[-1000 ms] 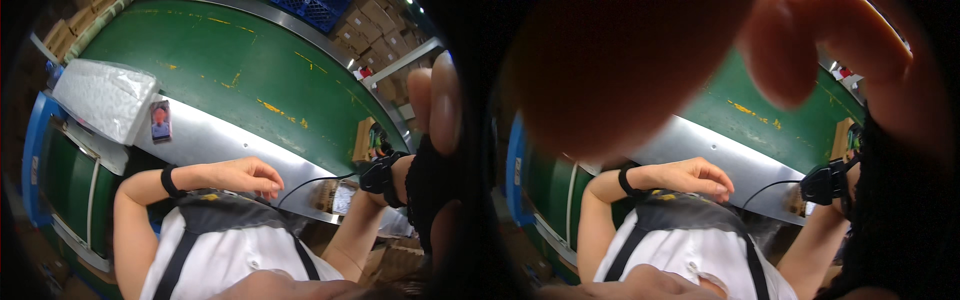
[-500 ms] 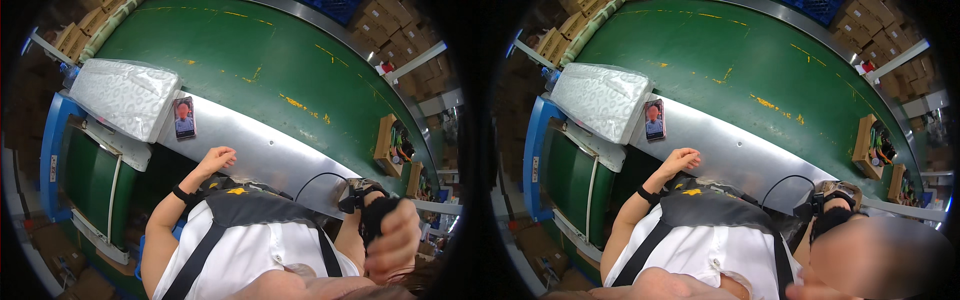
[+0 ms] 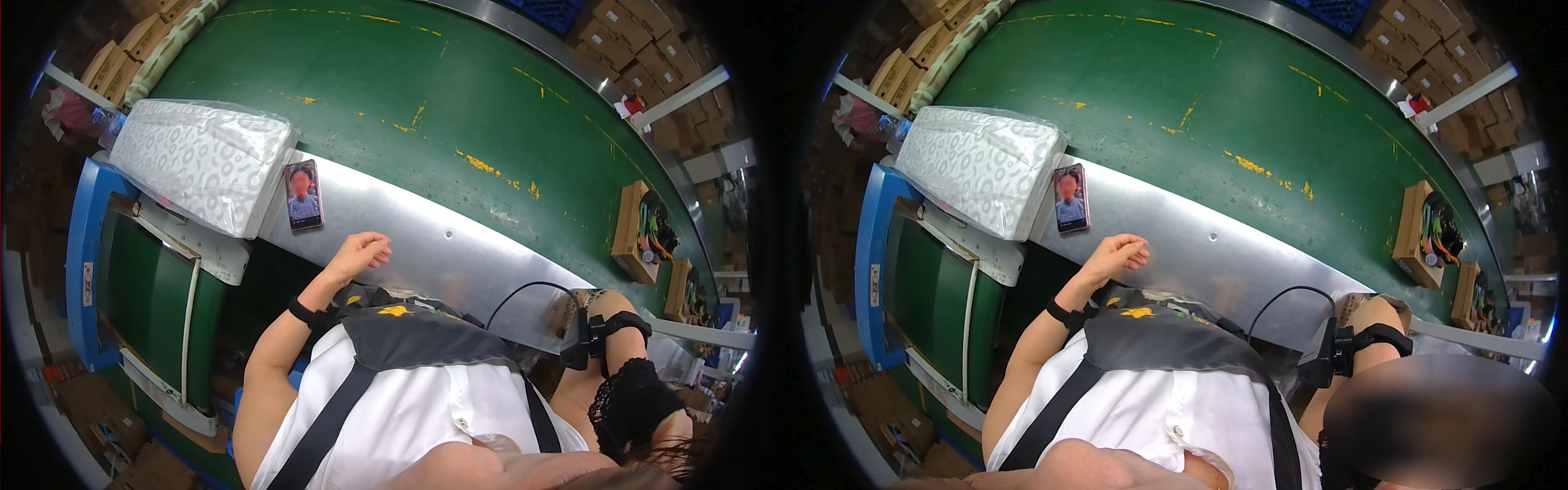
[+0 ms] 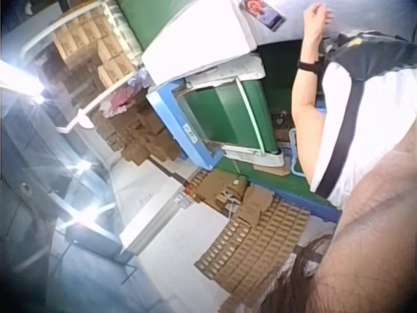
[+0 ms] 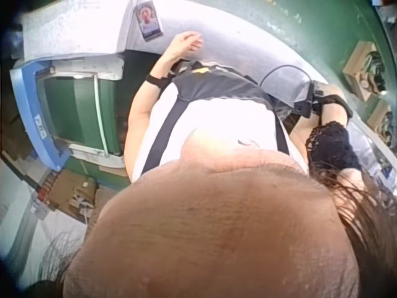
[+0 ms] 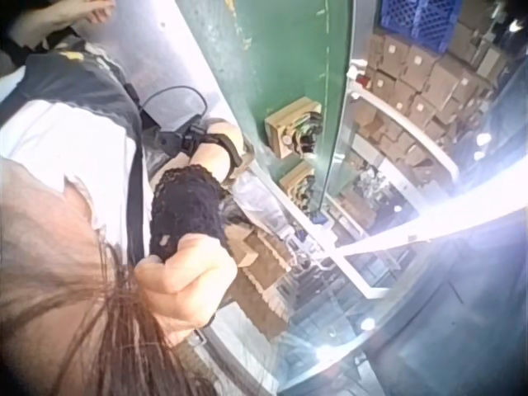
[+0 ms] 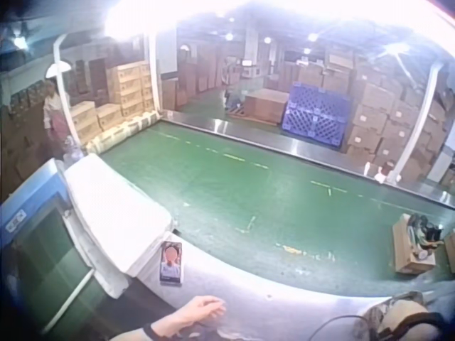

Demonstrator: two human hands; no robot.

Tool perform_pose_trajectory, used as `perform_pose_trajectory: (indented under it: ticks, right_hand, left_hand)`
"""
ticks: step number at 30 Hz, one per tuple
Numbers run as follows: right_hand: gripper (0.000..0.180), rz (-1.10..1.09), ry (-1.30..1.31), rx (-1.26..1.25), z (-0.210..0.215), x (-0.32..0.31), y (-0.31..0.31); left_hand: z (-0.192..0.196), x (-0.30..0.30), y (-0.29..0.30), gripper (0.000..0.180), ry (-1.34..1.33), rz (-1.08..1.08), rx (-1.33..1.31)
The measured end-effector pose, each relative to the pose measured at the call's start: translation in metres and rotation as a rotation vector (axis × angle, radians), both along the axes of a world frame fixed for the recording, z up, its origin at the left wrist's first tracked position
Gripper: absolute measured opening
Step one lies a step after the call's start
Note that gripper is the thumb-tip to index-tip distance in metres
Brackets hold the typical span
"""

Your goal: Packing pairs of shoes into cardboard boxes on a factory assembly line.

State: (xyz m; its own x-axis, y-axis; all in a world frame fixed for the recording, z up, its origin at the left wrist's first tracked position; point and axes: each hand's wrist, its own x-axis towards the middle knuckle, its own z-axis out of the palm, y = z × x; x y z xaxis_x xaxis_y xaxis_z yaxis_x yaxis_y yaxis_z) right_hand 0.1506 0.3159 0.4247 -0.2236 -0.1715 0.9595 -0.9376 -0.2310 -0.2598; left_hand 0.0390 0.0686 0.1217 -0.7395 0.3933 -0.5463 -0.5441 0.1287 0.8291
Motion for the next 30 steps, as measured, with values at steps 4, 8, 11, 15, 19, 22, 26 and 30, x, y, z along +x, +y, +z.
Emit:
perform_pose_trajectory:
  ticks: [4,8,11,15,19,22,26,30]
  right_hand:
    - [0.021,-0.113,0.08,0.083,0.011,0.012,0.003]
    - [0.013,-0.346,0.242,-0.042,-0.012,-0.008,0.01]
    - [0.036,-0.73,0.411,-0.152,-0.047,-0.006,0.026]
    - [0.029,-1.259,-0.14,-0.09,-0.127,-0.01,0.05]
    - [0.016,-1.509,-0.471,0.061,-0.176,-0.069,0.077]
    - [0.022,-1.662,-0.71,-0.029,-0.241,-0.082,0.16]
    - [0.045,-1.787,-1.094,-0.355,-0.348,-0.08,0.293]
    - [0.031,-2.028,-1.286,-0.742,-0.451,-0.015,0.497]
  left_hand:
    - [-0.004,-0.014,0.014,0.026,0.037,-0.09,0.016]
    - [-0.021,-0.015,0.004,0.029,0.1,-0.072,-0.005]
    - [-0.057,-0.034,-0.002,0.025,0.128,-0.142,0.096]
    - [-0.083,-0.048,-0.012,0.021,0.136,-0.197,-0.094]
    - [-0.107,-0.06,0.0,0.021,0.171,-0.361,-0.158]
    - [-0.133,-0.065,0.022,0.02,0.253,-0.455,-0.196]
    - [-0.136,-0.064,0.025,0.02,0.257,-0.338,-0.386]
    - [-0.135,-0.066,0.04,0.019,0.308,-0.3,-0.462]
